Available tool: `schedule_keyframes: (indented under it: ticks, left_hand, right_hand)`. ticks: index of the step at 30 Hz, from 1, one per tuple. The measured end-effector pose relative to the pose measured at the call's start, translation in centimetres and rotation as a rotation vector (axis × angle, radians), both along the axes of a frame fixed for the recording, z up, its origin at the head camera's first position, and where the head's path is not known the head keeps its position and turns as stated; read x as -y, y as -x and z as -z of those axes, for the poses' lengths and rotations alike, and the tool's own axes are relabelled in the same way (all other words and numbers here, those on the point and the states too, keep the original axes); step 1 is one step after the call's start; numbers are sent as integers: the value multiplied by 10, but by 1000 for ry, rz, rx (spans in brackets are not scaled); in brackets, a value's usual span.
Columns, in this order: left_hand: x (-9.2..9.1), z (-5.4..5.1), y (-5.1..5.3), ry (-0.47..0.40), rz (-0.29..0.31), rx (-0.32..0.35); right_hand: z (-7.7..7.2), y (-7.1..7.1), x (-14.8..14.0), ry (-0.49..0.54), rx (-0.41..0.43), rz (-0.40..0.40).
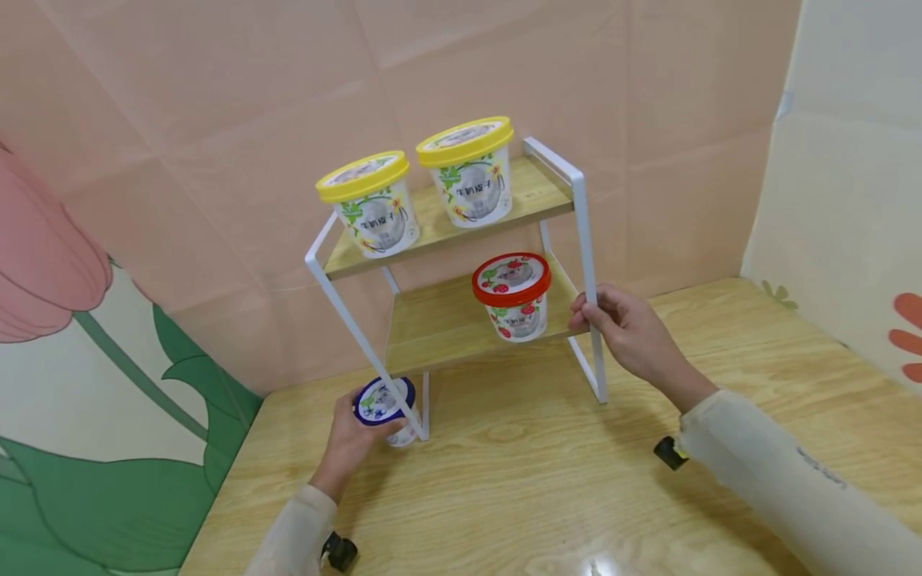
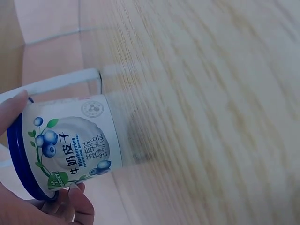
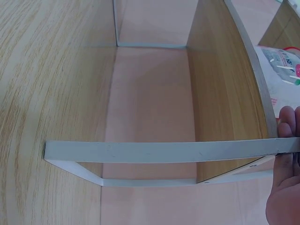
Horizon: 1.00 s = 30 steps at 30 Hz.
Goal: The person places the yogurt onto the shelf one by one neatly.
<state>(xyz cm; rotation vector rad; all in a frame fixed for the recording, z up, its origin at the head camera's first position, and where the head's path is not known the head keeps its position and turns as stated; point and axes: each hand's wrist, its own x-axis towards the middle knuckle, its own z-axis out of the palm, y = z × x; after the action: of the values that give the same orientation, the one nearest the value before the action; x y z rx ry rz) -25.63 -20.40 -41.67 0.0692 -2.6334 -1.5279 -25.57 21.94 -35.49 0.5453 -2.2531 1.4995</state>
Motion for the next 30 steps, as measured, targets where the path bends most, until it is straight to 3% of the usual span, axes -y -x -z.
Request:
schedule_keyframes:
  ticks: [7, 30]
  left_hand:
    - [1, 0, -5, 2, -21, 36]
    - [6, 1, -22, 32, -63, 28]
  right_hand:
    - [-1, -1, 1, 5, -2, -6]
    - [-1, -2, 1, 17, 3, -6]
